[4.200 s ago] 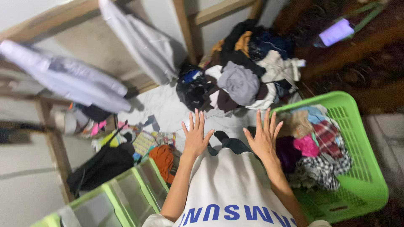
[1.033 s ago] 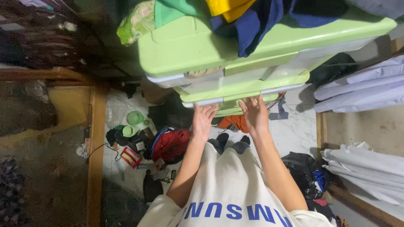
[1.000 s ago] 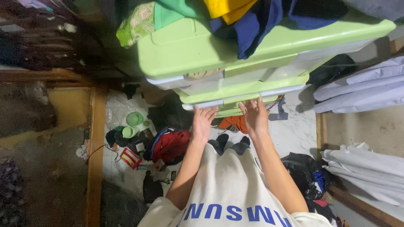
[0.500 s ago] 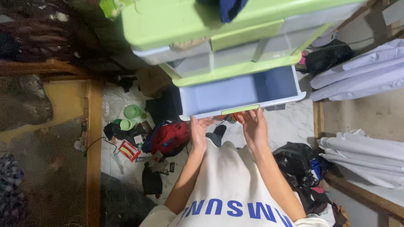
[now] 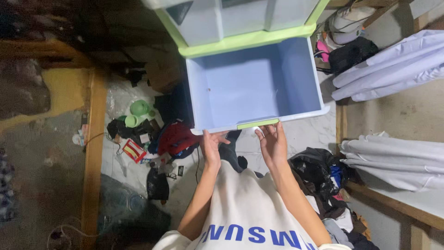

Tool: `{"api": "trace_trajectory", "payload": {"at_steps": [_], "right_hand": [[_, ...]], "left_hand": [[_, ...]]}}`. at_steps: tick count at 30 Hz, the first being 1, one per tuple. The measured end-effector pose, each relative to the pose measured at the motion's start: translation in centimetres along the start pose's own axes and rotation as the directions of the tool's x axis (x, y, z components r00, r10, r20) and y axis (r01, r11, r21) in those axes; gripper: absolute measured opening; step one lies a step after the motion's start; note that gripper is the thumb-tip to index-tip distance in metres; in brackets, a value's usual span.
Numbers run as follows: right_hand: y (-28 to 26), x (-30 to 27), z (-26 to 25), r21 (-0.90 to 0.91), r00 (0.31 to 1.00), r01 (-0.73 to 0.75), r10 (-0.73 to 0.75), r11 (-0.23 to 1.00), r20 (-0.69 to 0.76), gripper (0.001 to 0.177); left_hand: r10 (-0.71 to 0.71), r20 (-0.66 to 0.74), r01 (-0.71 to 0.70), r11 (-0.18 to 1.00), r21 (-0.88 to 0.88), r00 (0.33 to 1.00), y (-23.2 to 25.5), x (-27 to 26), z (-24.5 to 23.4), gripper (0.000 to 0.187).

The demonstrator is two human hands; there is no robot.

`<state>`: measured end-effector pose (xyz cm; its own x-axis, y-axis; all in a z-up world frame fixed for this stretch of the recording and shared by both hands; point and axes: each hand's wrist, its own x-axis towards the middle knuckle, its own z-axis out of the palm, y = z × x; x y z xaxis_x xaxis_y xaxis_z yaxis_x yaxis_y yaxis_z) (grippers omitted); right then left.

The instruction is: The person removes a white plastic drawer from a green storage unit and wipes its interior surfaces with a cloth. The person repeatedly folds and unfolds the cloth while continuing to wipe the drawer's bottom and sides.

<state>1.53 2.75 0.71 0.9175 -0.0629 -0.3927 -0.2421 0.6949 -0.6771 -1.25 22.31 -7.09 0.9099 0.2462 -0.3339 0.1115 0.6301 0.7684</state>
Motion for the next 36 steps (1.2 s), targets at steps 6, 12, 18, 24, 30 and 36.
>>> {"api": "trace_trajectory", "payload": {"at_steps": [6,12,18,24,30,36], "right_hand": [[-0.1,-5.0,-1.4,-0.010,0.998,0.002,-0.003,1.000,-0.061,0.043],[0.4,-9.0,-5.5,-0.081,0.989,-0.004,-0.008,0.997,-0.147,0.043],[2.0,-11.8,-11.8,-0.048,0.990,0.137,-0.136,0.989,0.020,0.039],[3.5,-15.2,-15.1,-0.061,0.959,0.262,-0.253,0.963,0.127,0.051],[1.4,-16.1,-17.1,-0.321,0.905,0.185,-0.288,0.929,-0.314,0.085],[-9.3,-15.8,-15.1,-0.805,0.501,0.351,-0.822,0.479,-0.271,0.018]], "left_hand": [[-0.011,0.219,0.020,0.999,-0.038,0.976,-1.3,-5.1,-4.1,0.084],[-0.037,-0.150,0.108,0.860,0.499,0.988,2.7,-4.3,-11.7,0.077],[-0.252,0.125,0.206,0.933,0.295,0.960,6.8,0.0,-5.8,0.072],[-0.275,0.175,0.116,0.784,0.609,0.945,7.9,1.6,-3.3,0.077],[-0.245,0.092,0.112,0.703,0.703,0.965,8.5,-0.6,-4.3,0.072],[-0.257,0.163,0.073,0.712,0.699,0.953,8.6,-1.2,-5.2,0.071]]}}
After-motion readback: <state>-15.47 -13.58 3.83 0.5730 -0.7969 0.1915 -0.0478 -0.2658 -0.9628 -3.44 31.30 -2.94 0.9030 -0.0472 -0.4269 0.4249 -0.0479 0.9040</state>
